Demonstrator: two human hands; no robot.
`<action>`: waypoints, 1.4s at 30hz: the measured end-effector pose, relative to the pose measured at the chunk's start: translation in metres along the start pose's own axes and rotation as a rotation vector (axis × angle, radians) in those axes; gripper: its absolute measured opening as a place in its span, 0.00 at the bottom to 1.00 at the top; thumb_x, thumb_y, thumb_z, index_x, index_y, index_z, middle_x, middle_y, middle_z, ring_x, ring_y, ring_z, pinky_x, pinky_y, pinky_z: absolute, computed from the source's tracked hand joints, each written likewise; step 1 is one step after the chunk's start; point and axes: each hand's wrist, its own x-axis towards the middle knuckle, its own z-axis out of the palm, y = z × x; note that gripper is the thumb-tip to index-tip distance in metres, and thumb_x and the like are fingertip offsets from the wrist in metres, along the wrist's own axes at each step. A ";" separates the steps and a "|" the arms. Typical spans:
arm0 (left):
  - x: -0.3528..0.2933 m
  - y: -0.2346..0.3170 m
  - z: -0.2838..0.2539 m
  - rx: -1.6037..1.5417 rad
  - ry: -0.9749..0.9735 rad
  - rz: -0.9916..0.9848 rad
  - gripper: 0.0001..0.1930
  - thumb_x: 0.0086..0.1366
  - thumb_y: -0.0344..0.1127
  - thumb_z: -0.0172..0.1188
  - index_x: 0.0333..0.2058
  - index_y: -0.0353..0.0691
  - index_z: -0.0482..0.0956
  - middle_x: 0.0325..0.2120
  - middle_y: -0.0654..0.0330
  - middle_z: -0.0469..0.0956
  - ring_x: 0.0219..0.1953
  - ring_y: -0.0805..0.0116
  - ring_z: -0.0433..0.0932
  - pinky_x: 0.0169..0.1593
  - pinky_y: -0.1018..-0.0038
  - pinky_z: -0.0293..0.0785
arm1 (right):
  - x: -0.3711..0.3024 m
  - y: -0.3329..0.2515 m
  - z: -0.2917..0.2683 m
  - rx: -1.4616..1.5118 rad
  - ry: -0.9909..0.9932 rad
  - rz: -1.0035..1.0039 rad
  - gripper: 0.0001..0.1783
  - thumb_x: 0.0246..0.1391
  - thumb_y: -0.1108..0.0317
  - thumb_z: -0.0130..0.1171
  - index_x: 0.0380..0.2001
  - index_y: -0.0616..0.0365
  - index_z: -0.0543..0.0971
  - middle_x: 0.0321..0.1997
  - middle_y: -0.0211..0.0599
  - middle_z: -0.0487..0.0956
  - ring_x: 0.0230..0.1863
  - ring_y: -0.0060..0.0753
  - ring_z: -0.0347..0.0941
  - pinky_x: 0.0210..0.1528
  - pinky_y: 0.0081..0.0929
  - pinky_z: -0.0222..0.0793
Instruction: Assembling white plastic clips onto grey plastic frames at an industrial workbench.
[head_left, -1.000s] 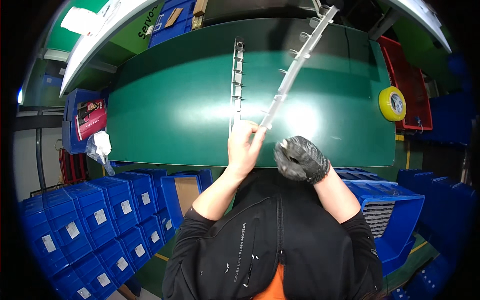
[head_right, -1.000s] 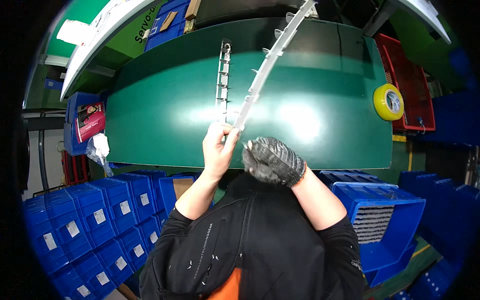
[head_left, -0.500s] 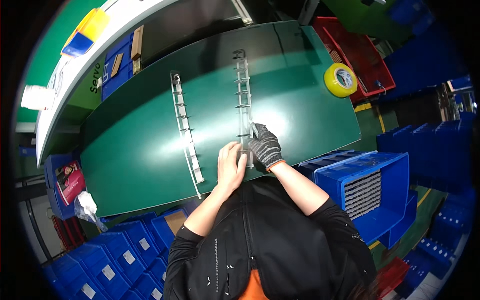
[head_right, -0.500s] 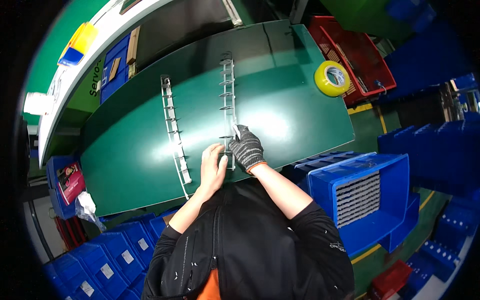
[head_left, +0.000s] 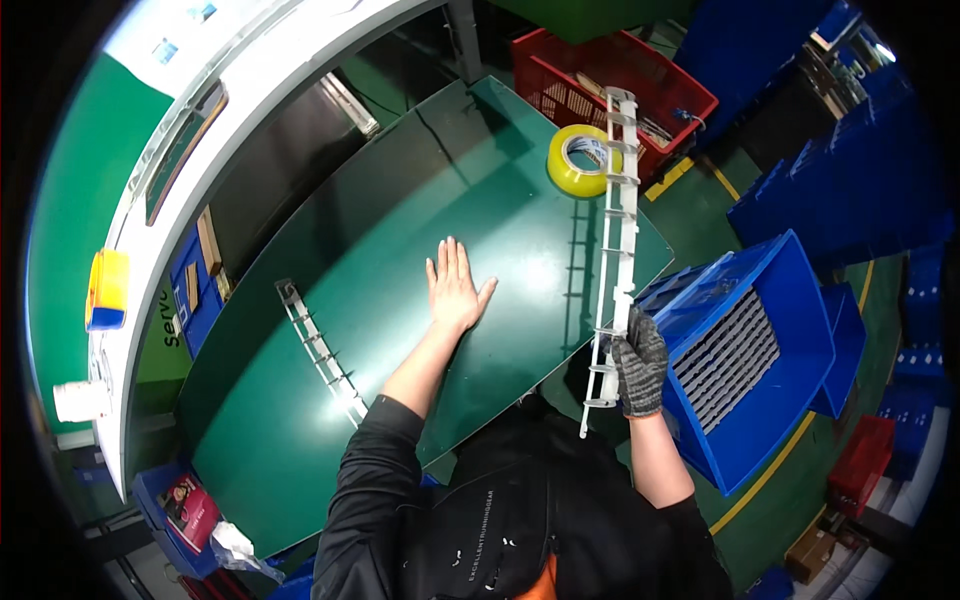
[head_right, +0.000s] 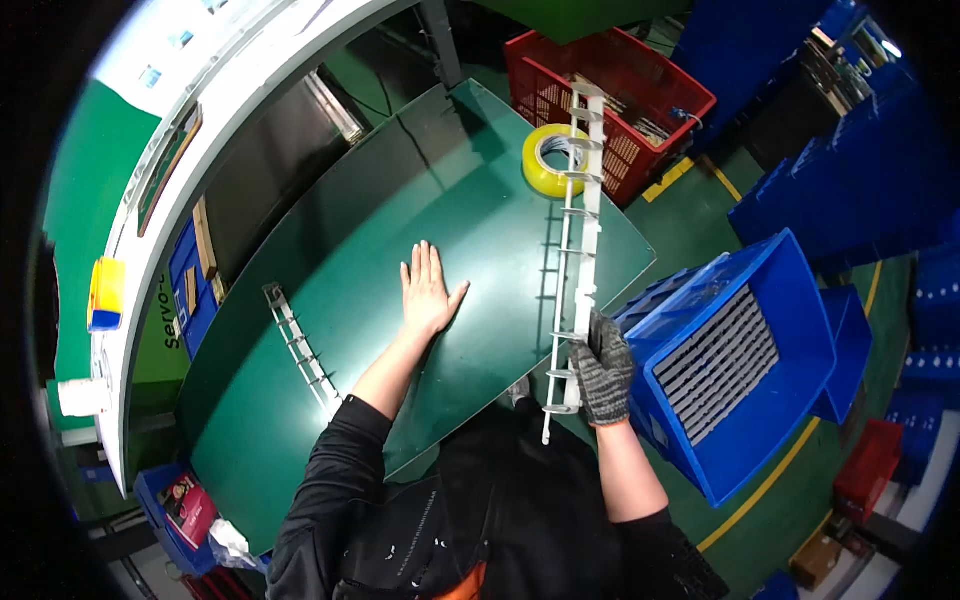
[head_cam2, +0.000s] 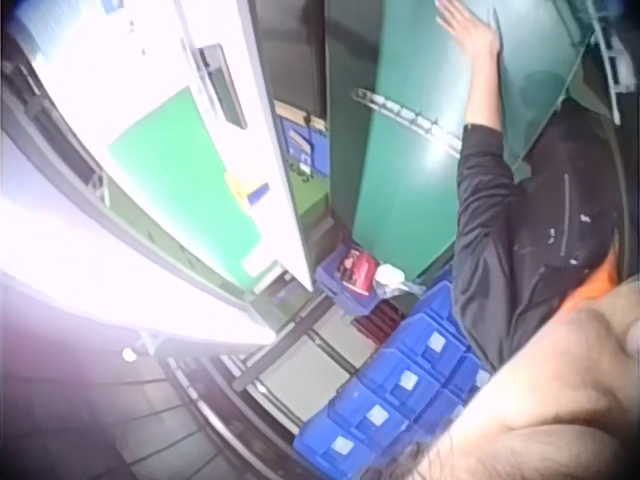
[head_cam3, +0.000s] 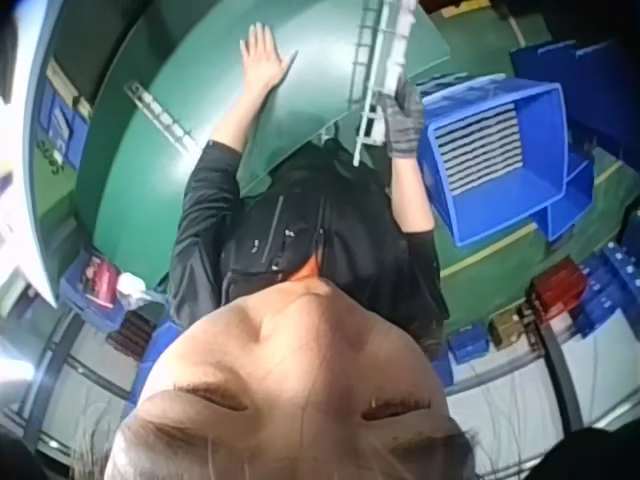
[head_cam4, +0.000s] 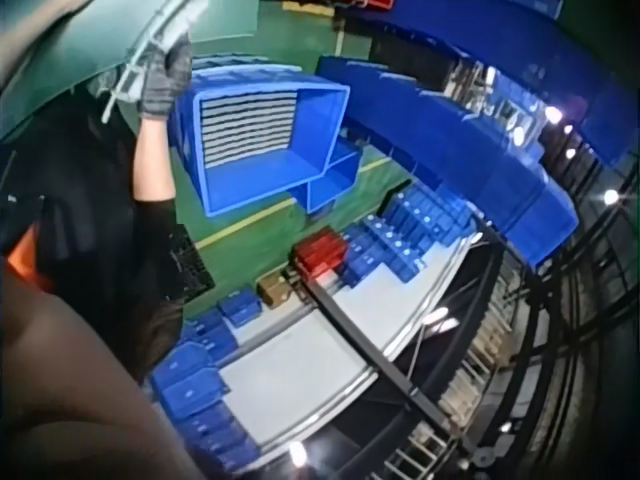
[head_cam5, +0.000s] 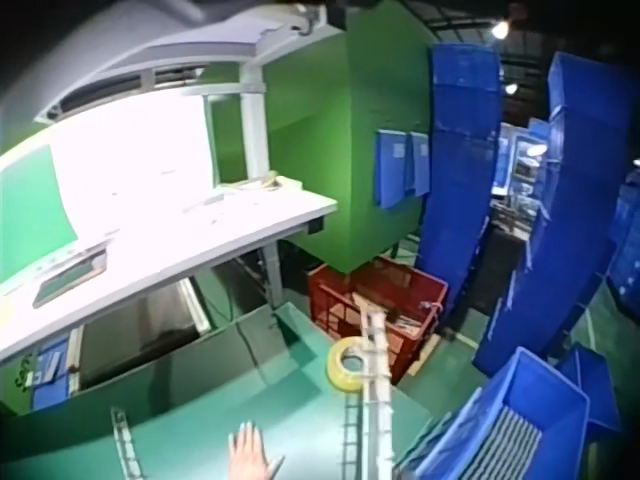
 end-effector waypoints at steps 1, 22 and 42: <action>0.023 0.006 0.003 0.004 0.004 0.017 0.42 0.57 0.59 0.43 0.59 0.32 0.45 0.62 0.50 0.42 0.65 0.60 0.37 0.64 0.59 0.33 | -0.005 -0.003 -0.012 -0.068 0.016 -0.008 0.19 0.46 0.79 0.50 0.46 0.63 0.70 0.35 0.31 0.74 0.31 0.22 0.69 0.34 0.21 0.67; -0.102 -0.068 -0.031 -0.341 0.437 -0.114 0.18 0.50 0.31 0.57 0.42 0.36 0.70 0.46 0.48 0.67 0.50 0.50 0.64 0.54 0.62 0.60 | 0.063 0.080 0.035 -0.727 -0.398 -0.219 0.15 0.48 0.67 0.51 0.41 0.58 0.74 0.41 0.48 0.75 0.43 0.48 0.70 0.48 0.38 0.64; -0.402 -0.158 -0.037 -0.293 0.542 -1.471 0.20 0.52 0.31 0.55 0.46 0.39 0.69 0.40 0.47 0.74 0.42 0.53 0.74 0.45 0.65 0.69 | -0.070 0.048 0.205 -0.789 -1.359 -0.570 0.11 0.49 0.63 0.48 0.31 0.58 0.75 0.34 0.45 0.74 0.34 0.47 0.71 0.36 0.39 0.68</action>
